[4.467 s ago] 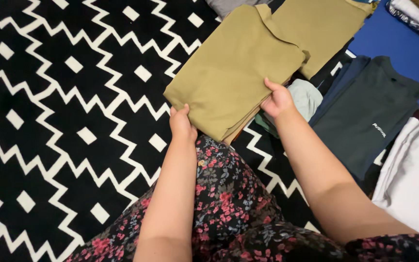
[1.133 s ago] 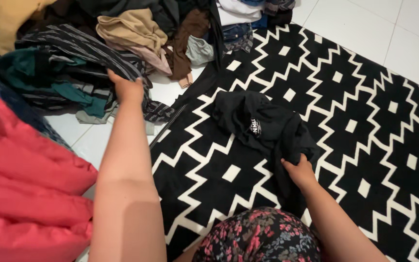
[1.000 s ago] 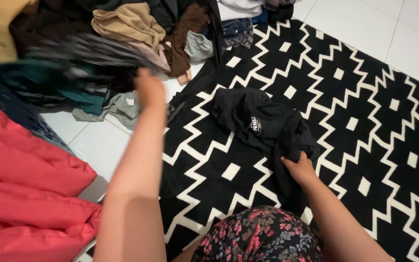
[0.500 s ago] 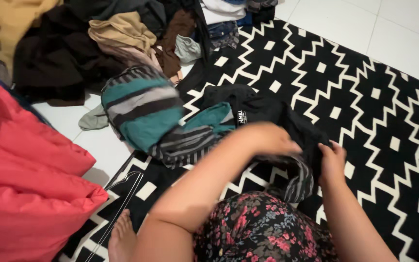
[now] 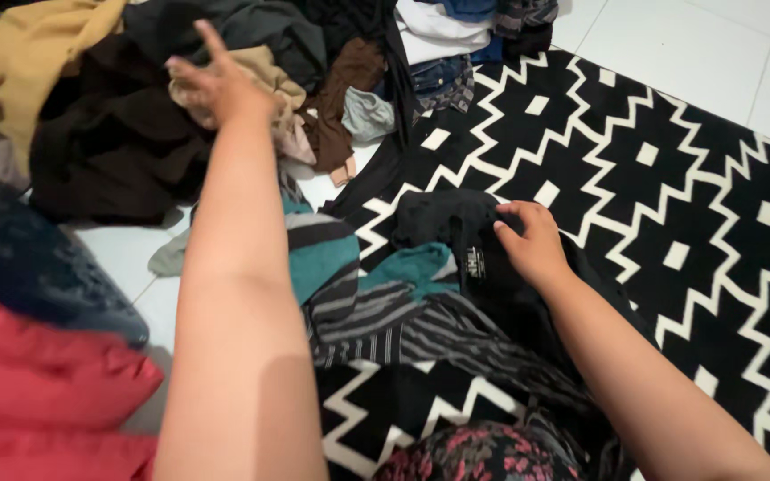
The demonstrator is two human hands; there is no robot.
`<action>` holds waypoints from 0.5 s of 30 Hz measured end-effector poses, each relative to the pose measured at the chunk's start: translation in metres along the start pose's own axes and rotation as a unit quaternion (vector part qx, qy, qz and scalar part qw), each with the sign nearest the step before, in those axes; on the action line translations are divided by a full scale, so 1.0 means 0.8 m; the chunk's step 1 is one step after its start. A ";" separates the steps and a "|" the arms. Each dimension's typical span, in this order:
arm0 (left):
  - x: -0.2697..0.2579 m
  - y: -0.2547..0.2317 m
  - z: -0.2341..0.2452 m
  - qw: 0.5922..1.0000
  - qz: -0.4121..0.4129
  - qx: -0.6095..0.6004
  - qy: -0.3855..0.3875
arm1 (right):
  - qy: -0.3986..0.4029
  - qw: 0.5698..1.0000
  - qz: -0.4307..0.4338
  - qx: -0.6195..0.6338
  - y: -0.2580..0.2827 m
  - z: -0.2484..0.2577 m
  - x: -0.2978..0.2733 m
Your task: The person folds a khaki shirt and then a black t-shirt by hand on a rug, aligning the sleeves and body before stacking them with other garments.
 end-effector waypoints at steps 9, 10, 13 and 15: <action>0.037 0.127 -0.083 0.985 -0.076 0.078 0.131 | 0.139 0.927 -0.298 0.178 -0.091 -0.011 -0.064; 0.028 0.111 -0.083 0.978 -0.128 0.091 0.135 | 0.137 0.928 -0.297 0.178 -0.094 -0.010 -0.071; -0.072 0.076 -0.049 0.974 -0.141 0.045 0.169 | 0.113 0.943 -0.257 0.178 -0.090 0.002 -0.093; -0.143 0.045 -0.011 0.972 -0.126 0.019 0.195 | 0.112 0.919 -0.316 0.207 -0.088 0.010 -0.111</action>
Point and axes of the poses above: each hand's wrist, its own x-axis towards the middle knuckle, its own z-axis out of the back of the hand, y = z × x, the point moved 3 cm from there along x, towards the middle knuckle, and after that the axes turned 9 degrees about -x, right-handed, at the moved point
